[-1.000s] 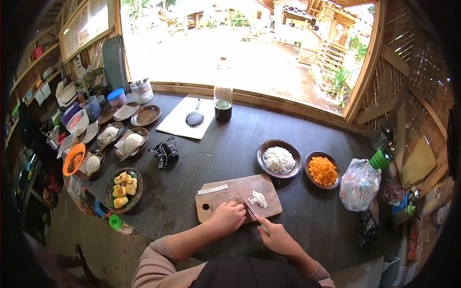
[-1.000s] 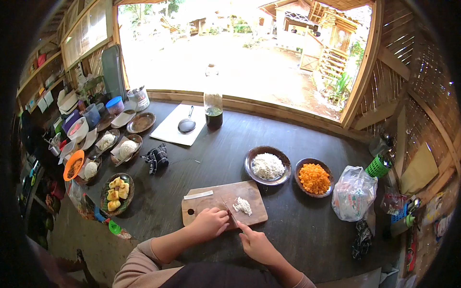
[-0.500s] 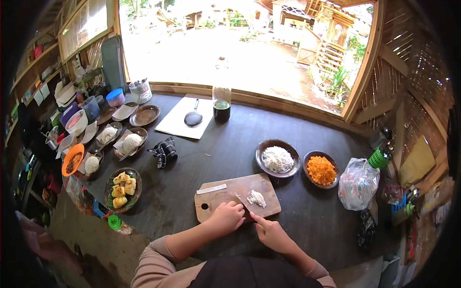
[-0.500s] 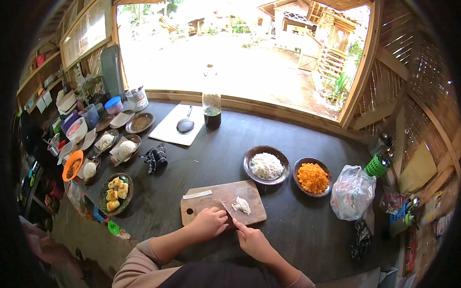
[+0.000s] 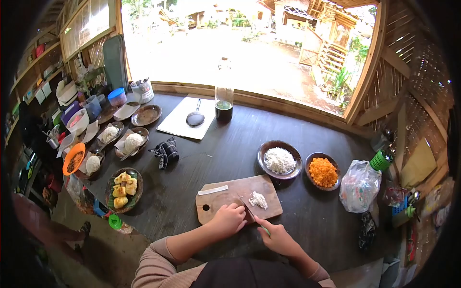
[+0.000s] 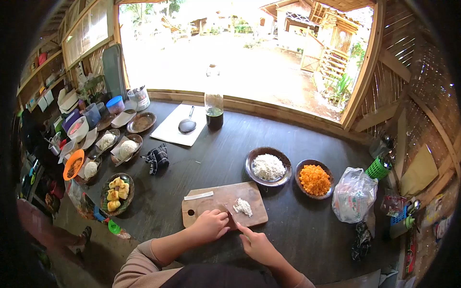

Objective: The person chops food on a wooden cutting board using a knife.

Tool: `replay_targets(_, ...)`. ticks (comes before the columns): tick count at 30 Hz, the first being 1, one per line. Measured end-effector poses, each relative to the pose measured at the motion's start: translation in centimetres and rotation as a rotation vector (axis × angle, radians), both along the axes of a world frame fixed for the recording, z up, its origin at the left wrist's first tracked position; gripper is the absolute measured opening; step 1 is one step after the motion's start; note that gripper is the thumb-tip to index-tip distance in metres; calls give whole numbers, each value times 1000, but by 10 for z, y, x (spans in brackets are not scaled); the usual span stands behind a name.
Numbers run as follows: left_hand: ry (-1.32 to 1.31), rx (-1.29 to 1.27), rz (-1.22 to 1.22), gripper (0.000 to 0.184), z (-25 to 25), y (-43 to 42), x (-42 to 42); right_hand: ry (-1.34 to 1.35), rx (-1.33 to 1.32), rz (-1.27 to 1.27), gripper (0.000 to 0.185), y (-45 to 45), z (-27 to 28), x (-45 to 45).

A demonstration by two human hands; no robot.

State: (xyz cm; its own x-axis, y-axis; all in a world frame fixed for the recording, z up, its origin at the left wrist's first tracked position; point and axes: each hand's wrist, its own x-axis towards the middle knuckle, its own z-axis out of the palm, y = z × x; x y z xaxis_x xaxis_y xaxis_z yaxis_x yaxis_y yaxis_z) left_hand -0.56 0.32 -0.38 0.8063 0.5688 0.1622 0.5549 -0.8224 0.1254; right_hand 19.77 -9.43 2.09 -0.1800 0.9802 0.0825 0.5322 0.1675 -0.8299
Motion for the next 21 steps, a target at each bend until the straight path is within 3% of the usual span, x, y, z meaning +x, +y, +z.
replay_targets(7,18,38,-5,26,1,-2,1,-26,150,-5,42,6,-11,-5)
replay_targets(12,-19,40,0,28,-10,0,1,-79,-77,1,42,-6,21,0)
replay_targets(21,8,-9,4,28,-6,0,1,-33,-13,-15,43,2,-5,-1)
